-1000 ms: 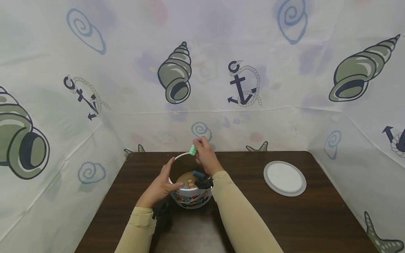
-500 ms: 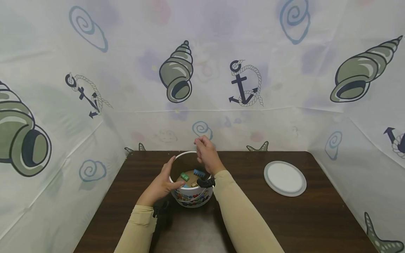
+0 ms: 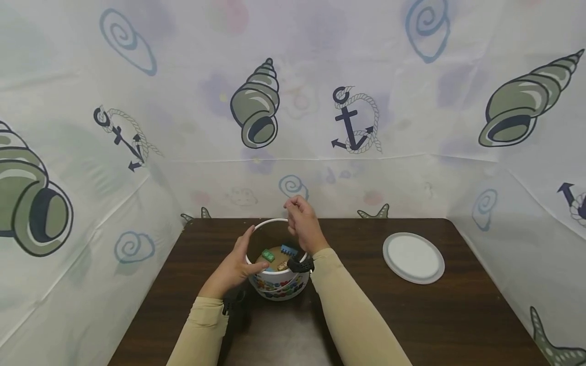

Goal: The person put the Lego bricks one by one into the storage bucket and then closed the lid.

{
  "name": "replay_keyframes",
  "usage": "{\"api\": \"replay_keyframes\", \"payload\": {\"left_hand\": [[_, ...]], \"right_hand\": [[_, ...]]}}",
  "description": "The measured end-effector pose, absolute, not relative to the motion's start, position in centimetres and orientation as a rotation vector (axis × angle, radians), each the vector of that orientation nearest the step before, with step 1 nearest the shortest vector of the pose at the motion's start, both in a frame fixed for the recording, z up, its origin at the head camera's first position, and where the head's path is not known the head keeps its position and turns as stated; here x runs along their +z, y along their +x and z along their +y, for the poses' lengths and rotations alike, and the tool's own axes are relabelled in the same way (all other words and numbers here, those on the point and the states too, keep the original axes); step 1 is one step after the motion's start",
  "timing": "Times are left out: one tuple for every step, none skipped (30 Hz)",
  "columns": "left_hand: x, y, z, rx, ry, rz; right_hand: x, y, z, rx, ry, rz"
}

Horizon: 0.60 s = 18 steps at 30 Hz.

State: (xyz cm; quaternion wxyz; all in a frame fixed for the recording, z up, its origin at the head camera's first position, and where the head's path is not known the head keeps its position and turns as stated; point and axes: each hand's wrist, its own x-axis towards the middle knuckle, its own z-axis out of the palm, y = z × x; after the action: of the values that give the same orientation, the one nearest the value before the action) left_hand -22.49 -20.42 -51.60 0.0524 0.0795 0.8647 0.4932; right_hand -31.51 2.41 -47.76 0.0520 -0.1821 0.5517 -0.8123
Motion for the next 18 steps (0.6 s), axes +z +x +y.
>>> {"api": "replay_keyframes", "payload": {"left_hand": [[-51.6,-22.5,-20.4,1.499,0.24,2.631],[-51.6,-22.5,-20.4,1.493,0.24,2.637],[-51.7,-22.5,-20.5,1.488,0.241,2.643],[-51.6,-22.5,-20.5,1.486,0.24,2.646],[-51.6,-22.5,-20.5,1.486,0.239,2.649],[-51.6,-22.5,-20.4,1.483,0.239,2.652],[-51.6,-22.5,-20.4,1.478,0.239,2.656],[-51.6,-22.6,-20.3,1.476,0.241,2.659],[-51.6,-22.6,-20.3,1.476,0.244,2.661],[-51.6,-22.6,-20.2,1.479,0.248,2.658],[-51.7,-22.7,-20.2,1.479,0.25,2.656],[-51.7,-22.7,-20.2,1.473,0.25,2.653],[-51.8,-22.6,-20.2,1.465,0.246,2.651],[-51.8,-22.5,-20.2,1.46,0.24,2.648],[-51.8,-22.4,-20.3,1.456,0.233,2.647],[-51.8,-22.4,-20.3,1.455,0.226,2.648],[-51.8,-22.3,-20.3,1.458,0.217,2.647],[-51.7,-22.3,-20.3,1.466,0.212,2.644]], "right_hand": [[-47.8,-31.4,2.5,-2.493,-0.571,1.669],[-47.8,-31.3,2.5,-2.517,-0.589,1.66],[-47.9,-31.2,2.5,-2.543,-0.611,1.652],[-47.9,-31.0,2.6,-2.571,-0.639,1.644],[-47.9,-30.9,2.6,-2.6,-0.667,1.635],[-47.9,-30.8,2.7,-2.633,-0.685,1.623],[-47.9,-30.7,2.7,-2.667,-0.701,1.618],[-48.0,-30.6,2.9,-2.704,-0.711,1.612],[-48.2,-30.5,3.0,-2.74,-0.721,1.607],[-48.3,-30.4,3.2,-2.772,-0.722,1.602],[-48.6,-30.2,3.4,-2.796,-0.717,1.606],[-48.8,-29.9,3.5,-2.817,-0.709,1.605],[-49.0,-29.6,3.7,-2.832,-0.7,1.598],[-49.3,-29.2,3.9,-2.843,-0.687,1.587],[-49.5,-28.9,4.0,-2.849,-0.68,1.571],[-49.7,-28.5,4.2,-2.851,-0.676,1.557],[-49.8,-28.1,4.4,-2.851,-0.671,1.545],[-49.9,-27.8,4.6,-2.856,-0.67,1.519]]}}
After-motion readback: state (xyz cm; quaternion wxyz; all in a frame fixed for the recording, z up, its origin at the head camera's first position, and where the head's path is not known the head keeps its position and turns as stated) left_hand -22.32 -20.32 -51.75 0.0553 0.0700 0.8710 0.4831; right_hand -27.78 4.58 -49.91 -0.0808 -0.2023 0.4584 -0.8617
